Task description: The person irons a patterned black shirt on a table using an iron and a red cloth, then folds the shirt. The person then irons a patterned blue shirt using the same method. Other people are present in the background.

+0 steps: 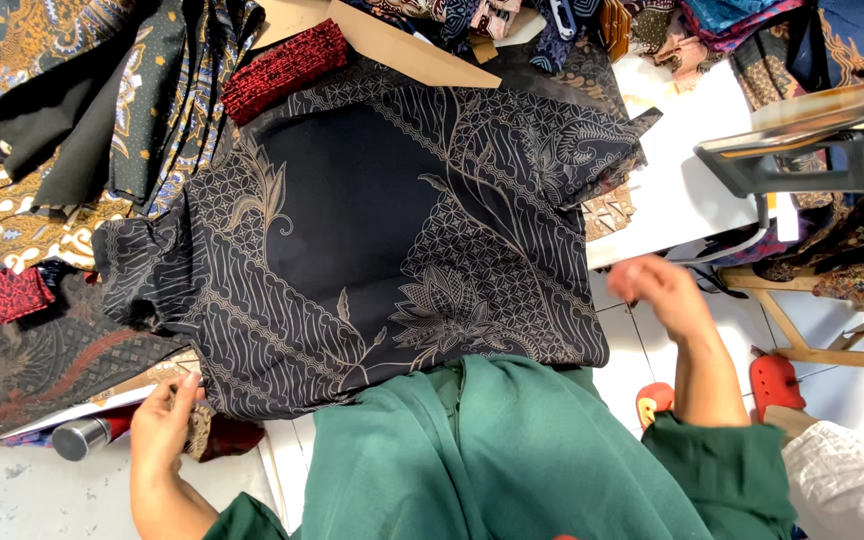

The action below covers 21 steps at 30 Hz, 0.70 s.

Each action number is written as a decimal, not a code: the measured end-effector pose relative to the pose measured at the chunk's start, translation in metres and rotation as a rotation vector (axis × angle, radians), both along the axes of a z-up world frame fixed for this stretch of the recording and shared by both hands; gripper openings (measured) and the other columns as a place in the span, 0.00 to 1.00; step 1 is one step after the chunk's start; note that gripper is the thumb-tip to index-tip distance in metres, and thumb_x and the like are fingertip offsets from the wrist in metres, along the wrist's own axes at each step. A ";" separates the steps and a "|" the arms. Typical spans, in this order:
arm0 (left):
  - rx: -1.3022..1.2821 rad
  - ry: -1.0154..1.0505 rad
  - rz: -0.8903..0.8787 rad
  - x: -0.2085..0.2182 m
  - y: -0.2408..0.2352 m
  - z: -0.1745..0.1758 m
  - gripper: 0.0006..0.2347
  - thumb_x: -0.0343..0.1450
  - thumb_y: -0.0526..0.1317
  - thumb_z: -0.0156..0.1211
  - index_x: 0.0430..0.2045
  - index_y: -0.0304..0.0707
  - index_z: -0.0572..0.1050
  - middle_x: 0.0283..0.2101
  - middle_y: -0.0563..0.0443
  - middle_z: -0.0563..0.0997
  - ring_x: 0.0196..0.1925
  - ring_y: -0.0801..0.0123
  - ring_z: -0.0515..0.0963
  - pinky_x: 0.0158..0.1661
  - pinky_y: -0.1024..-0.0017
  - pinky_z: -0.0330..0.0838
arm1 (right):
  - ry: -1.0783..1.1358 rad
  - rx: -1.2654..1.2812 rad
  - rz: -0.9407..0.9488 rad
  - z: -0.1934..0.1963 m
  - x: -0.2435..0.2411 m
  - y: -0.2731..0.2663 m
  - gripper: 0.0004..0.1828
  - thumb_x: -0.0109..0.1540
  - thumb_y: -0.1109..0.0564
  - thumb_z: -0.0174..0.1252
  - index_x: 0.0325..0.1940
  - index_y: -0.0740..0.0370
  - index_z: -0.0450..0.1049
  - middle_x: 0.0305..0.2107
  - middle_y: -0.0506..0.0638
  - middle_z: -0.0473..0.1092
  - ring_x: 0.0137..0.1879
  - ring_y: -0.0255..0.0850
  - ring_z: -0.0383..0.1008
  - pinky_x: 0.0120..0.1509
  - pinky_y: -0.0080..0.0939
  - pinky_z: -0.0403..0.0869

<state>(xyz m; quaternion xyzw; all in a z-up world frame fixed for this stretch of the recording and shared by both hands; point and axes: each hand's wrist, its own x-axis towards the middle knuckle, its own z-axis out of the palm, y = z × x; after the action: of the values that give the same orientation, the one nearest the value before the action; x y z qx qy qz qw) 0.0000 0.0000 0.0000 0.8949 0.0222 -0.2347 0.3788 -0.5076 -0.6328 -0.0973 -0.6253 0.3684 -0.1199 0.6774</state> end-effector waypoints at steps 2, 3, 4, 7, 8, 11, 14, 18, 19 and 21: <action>0.090 -0.001 -0.008 -0.005 -0.019 0.011 0.16 0.74 0.47 0.68 0.49 0.33 0.82 0.37 0.45 0.83 0.37 0.75 0.72 0.39 0.72 0.66 | -0.082 0.053 -0.208 0.034 0.041 -0.007 0.21 0.72 0.55 0.53 0.58 0.81 0.71 0.44 0.63 0.77 0.47 0.48 0.79 0.54 0.45 0.78; 0.133 -0.004 -0.013 -0.007 -0.029 0.014 0.16 0.75 0.45 0.68 0.49 0.30 0.82 0.35 0.43 0.82 0.35 0.74 0.70 0.36 0.71 0.65 | -0.126 0.077 -0.314 0.048 0.063 -0.012 0.21 0.71 0.55 0.51 0.59 0.79 0.69 0.46 0.60 0.78 0.49 0.44 0.81 0.55 0.42 0.79; 0.063 0.007 -0.035 -0.011 -0.038 0.016 0.15 0.74 0.43 0.67 0.48 0.29 0.82 0.36 0.45 0.83 0.35 0.75 0.72 0.36 0.73 0.66 | -0.117 0.104 -0.354 0.060 0.086 -0.019 0.21 0.70 0.54 0.52 0.58 0.77 0.69 0.44 0.59 0.77 0.46 0.43 0.82 0.51 0.40 0.80; -0.075 0.017 -0.088 -0.012 -0.058 0.021 0.13 0.72 0.40 0.65 0.45 0.28 0.80 0.38 0.51 0.85 0.35 0.78 0.76 0.38 0.77 0.70 | -0.060 0.148 -0.450 0.083 0.140 -0.037 0.19 0.67 0.54 0.57 0.57 0.68 0.67 0.37 0.56 0.77 0.34 0.38 0.78 0.37 0.35 0.74; -0.076 0.007 -0.092 -0.013 -0.060 0.022 0.13 0.72 0.39 0.65 0.45 0.28 0.80 0.38 0.51 0.84 0.35 0.79 0.76 0.38 0.77 0.70 | -0.020 0.135 -0.458 0.087 0.152 -0.042 0.19 0.66 0.54 0.59 0.57 0.64 0.66 0.35 0.56 0.77 0.29 0.37 0.74 0.30 0.34 0.67; -0.091 0.027 -0.076 -0.014 -0.060 0.023 0.12 0.72 0.39 0.65 0.44 0.28 0.81 0.37 0.51 0.85 0.34 0.79 0.76 0.37 0.76 0.70 | -0.035 0.042 -0.400 0.087 0.167 -0.043 0.16 0.64 0.58 0.64 0.52 0.62 0.68 0.29 0.53 0.75 0.23 0.33 0.66 0.24 0.33 0.60; -0.045 0.050 -0.053 -0.013 -0.058 0.019 0.12 0.72 0.39 0.66 0.44 0.28 0.81 0.36 0.49 0.84 0.33 0.77 0.75 0.36 0.75 0.69 | -0.008 -0.160 -0.397 0.077 0.172 -0.043 0.07 0.64 0.61 0.65 0.42 0.63 0.73 0.28 0.49 0.75 0.28 0.30 0.70 0.28 0.31 0.63; -0.045 0.059 -0.091 -0.010 -0.055 0.016 0.12 0.70 0.38 0.66 0.42 0.27 0.81 0.35 0.50 0.85 0.33 0.78 0.76 0.36 0.75 0.70 | -0.019 -0.475 -0.487 0.072 0.165 -0.041 0.08 0.65 0.62 0.65 0.35 0.64 0.73 0.26 0.49 0.75 0.31 0.30 0.75 0.34 0.30 0.67; -0.023 0.057 -0.101 -0.009 -0.056 0.015 0.12 0.70 0.39 0.66 0.42 0.27 0.81 0.35 0.51 0.85 0.33 0.78 0.76 0.36 0.75 0.70 | 0.053 -0.582 -0.477 0.073 0.165 -0.041 0.09 0.66 0.61 0.66 0.35 0.65 0.73 0.26 0.50 0.75 0.31 0.32 0.75 0.34 0.31 0.67; 0.021 0.053 -0.123 -0.007 -0.061 0.017 0.12 0.71 0.39 0.67 0.40 0.26 0.81 0.34 0.51 0.85 0.33 0.78 0.76 0.36 0.75 0.70 | 0.201 -0.794 -0.456 0.074 0.165 -0.038 0.11 0.66 0.60 0.67 0.36 0.68 0.72 0.25 0.51 0.75 0.29 0.35 0.74 0.35 0.33 0.69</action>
<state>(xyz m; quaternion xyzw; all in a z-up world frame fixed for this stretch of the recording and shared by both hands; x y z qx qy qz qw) -0.0074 -0.0611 0.0174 0.8920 -0.0205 -0.2811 0.3534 -0.3425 -0.6706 -0.0232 -0.7478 0.4859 -0.3359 0.3031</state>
